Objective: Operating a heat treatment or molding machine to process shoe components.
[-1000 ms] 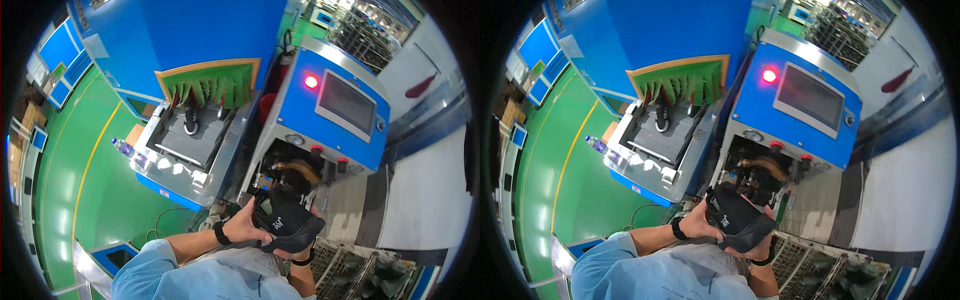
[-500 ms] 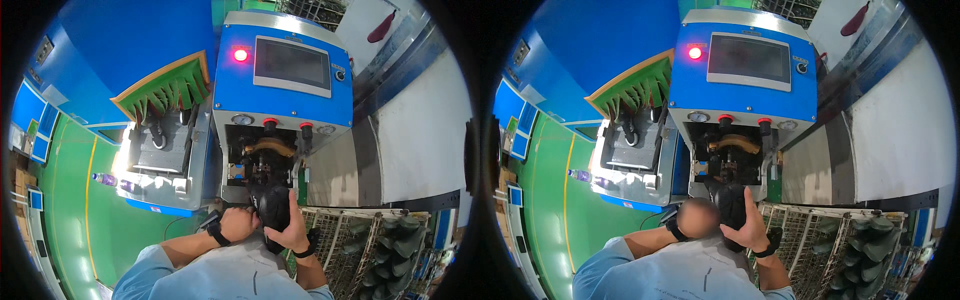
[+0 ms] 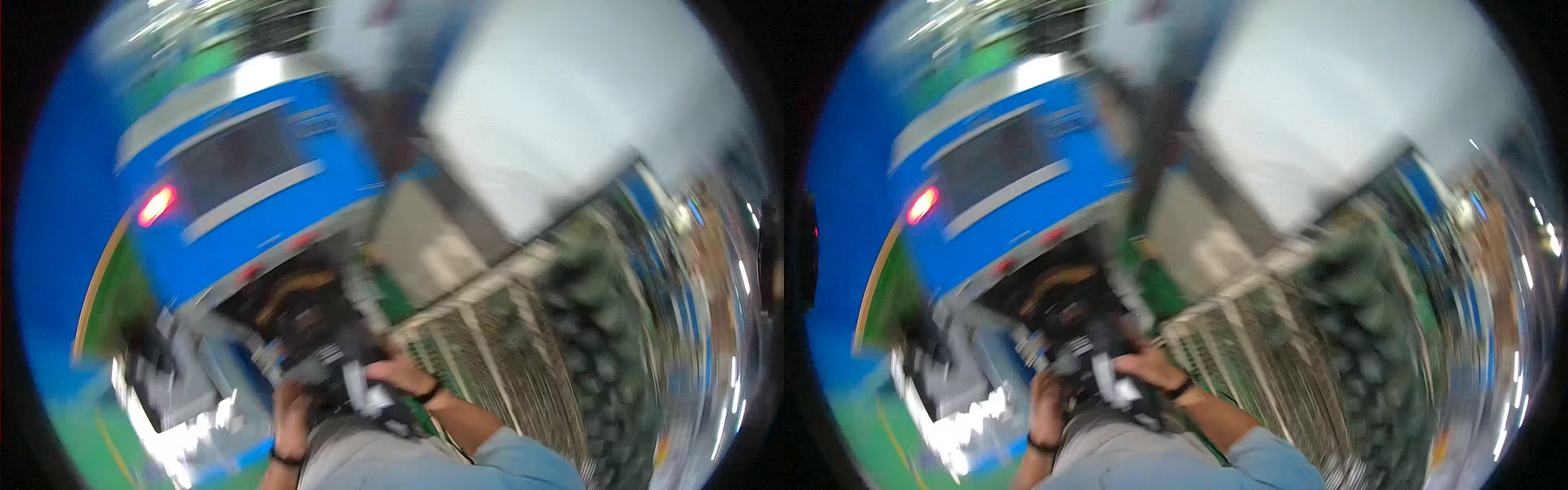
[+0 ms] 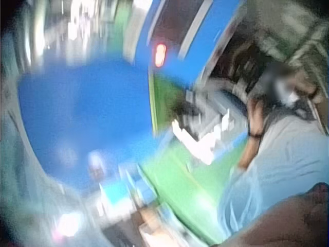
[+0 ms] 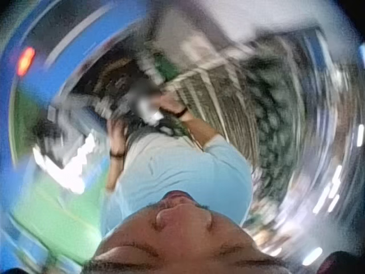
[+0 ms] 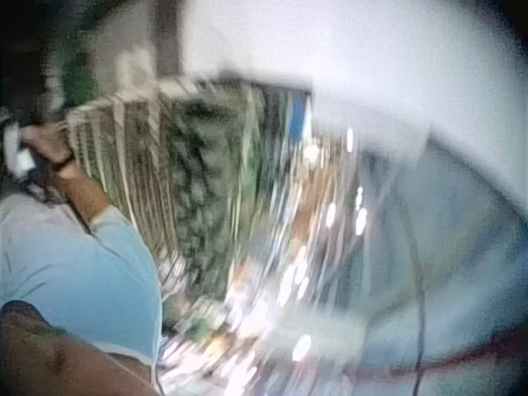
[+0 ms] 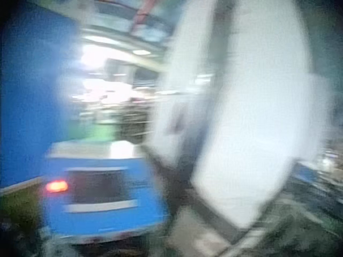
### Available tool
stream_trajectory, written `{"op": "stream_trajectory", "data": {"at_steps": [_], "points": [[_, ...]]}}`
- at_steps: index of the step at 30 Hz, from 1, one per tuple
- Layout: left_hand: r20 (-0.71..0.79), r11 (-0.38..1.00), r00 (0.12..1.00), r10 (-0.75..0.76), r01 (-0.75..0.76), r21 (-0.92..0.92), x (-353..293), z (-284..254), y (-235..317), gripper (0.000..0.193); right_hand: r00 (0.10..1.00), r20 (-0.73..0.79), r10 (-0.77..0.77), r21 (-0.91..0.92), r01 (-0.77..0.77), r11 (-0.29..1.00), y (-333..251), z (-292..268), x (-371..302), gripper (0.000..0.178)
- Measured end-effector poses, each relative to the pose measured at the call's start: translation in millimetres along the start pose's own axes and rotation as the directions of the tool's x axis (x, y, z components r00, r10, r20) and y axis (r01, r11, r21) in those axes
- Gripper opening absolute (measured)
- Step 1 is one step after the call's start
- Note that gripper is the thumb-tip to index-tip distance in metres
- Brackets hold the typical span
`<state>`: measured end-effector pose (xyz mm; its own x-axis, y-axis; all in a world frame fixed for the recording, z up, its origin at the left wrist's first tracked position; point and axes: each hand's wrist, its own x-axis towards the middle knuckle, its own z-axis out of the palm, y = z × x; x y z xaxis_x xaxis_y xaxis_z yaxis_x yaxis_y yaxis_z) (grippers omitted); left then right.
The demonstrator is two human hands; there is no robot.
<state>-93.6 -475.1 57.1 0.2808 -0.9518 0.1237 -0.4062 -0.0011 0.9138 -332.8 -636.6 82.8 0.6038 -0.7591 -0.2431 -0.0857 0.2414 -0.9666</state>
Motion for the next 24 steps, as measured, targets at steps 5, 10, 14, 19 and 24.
{"op": "stream_trajectory", "data": {"at_steps": [5,10,14,19,24], "points": [[0.581,0.197,0.779,-0.237,0.624,-0.756,11.9,-26.1,3.9,0.061,0.899,0.2,-0.39,0.138,0.368,0.919,-67.9,44.5,-1.1,0.11],[0.65,0.495,0.684,-0.331,0.712,-0.498,35.5,-28.2,-38.5,0.061,0.91,0.125,-0.396,0.048,0.393,0.918,-71.5,47.9,-78.3,0.111],[0.65,0.695,0.699,-0.296,0.625,-0.355,64.8,-23.2,-0.4,0.061,0.945,-0.112,-0.308,0.079,0.317,0.945,-47.3,64.0,-119.4,0.112],[0.761,0.845,0.632,-0.144,0.479,-0.238,83.2,3.4,45.9,0.062,0.973,-0.181,-0.142,0.123,0.166,0.978,-30.2,61.4,-174.8,0.108],[0.88,0.907,0.475,-0.021,0.38,-0.184,73.8,49.8,91.6,0.062,0.805,-0.572,-0.158,-0.105,0.119,0.987,-16.8,40.7,-228.5,0.07]]}}
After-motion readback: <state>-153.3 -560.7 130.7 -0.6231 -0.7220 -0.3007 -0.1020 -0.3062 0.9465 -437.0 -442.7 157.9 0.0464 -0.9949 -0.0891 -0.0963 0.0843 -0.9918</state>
